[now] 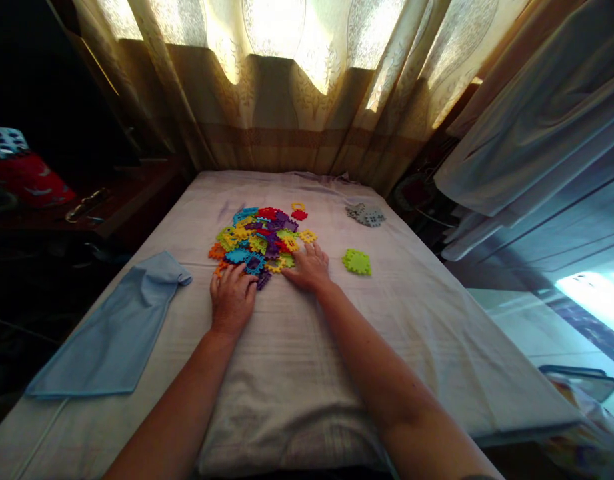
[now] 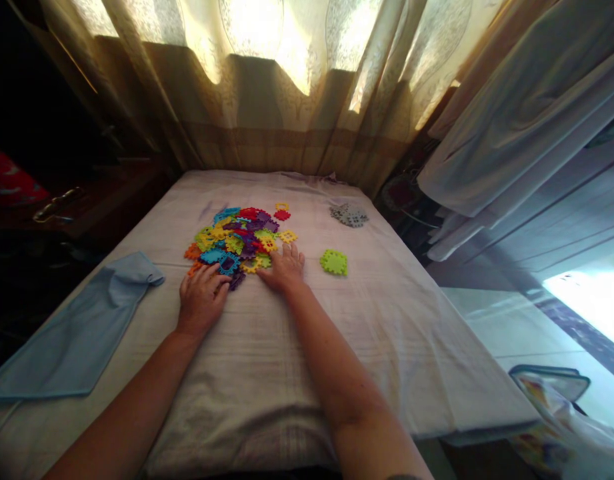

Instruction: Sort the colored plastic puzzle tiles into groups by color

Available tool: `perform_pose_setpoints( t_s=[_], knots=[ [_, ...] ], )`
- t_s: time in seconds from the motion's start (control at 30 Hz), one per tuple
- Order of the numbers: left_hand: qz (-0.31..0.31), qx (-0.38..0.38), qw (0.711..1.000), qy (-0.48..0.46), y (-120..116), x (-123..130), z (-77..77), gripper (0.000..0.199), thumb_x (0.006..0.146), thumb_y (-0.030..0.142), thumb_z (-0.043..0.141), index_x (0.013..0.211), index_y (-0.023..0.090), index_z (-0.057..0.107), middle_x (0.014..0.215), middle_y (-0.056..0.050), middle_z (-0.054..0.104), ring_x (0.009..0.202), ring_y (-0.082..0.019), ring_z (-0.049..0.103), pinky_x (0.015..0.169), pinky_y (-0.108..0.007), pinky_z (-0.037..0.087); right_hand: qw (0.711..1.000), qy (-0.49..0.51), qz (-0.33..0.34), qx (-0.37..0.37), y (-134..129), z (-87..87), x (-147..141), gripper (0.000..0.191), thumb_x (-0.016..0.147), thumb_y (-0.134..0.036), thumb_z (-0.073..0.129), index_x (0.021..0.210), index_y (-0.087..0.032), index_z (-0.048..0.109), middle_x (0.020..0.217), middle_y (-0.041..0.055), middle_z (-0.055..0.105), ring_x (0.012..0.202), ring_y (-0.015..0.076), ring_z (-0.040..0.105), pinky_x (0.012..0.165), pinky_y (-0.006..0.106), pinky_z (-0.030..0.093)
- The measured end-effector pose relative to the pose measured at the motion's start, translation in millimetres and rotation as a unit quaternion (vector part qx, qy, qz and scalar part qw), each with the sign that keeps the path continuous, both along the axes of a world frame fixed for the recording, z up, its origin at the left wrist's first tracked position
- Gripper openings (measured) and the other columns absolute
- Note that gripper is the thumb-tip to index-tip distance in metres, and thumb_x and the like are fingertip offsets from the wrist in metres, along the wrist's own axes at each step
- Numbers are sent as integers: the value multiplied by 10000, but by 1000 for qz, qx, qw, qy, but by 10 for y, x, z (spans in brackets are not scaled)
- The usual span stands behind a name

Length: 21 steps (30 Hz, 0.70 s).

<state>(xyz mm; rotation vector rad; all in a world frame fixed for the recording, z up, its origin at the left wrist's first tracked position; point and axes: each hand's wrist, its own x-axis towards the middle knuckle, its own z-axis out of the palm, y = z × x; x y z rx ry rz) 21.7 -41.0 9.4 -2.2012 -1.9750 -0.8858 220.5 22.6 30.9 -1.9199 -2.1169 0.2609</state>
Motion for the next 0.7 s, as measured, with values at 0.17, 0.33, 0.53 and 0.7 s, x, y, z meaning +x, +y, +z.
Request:
perform_pose_setpoints(
  t_s=[0.17,0.33,0.53,0.7],
  knots=[
    [7,-1,1000,-13,12,-21,6,206,884,267,518,933,253,717,1321,-86,636,1302,-332,496,1113,-604,299,998,35,7,55,-15,-128,15,440,794,-534,687,1120,-238,679,1475,124,461,1453,332,249,1134,546,219],
    [9,-8,1000,-17,17,-30,-10,203,875,269,525,941,257,716,1324,-86,633,1307,-329,491,1108,-600,307,990,89,15,109,-82,-171,102,371,742,-510,742,973,-223,696,1432,128,511,1443,350,270,1135,566,210],
    [4,-9,1000,-13,20,-34,-21,218,884,271,512,945,254,721,1338,-84,624,1322,-312,483,1132,-579,290,974,181,7,134,-18,-151,281,308,757,-529,711,812,-226,715,1348,111,593,1406,323,355,1154,547,220],
    [5,-19,1000,-8,25,-40,-14,227,882,280,517,966,254,726,1341,-85,624,1322,-313,487,1133,-571,298,952,291,25,95,61,-136,357,321,813,-522,626,732,-230,731,1123,96,710,1253,256,543,1183,469,216]
  ],
)
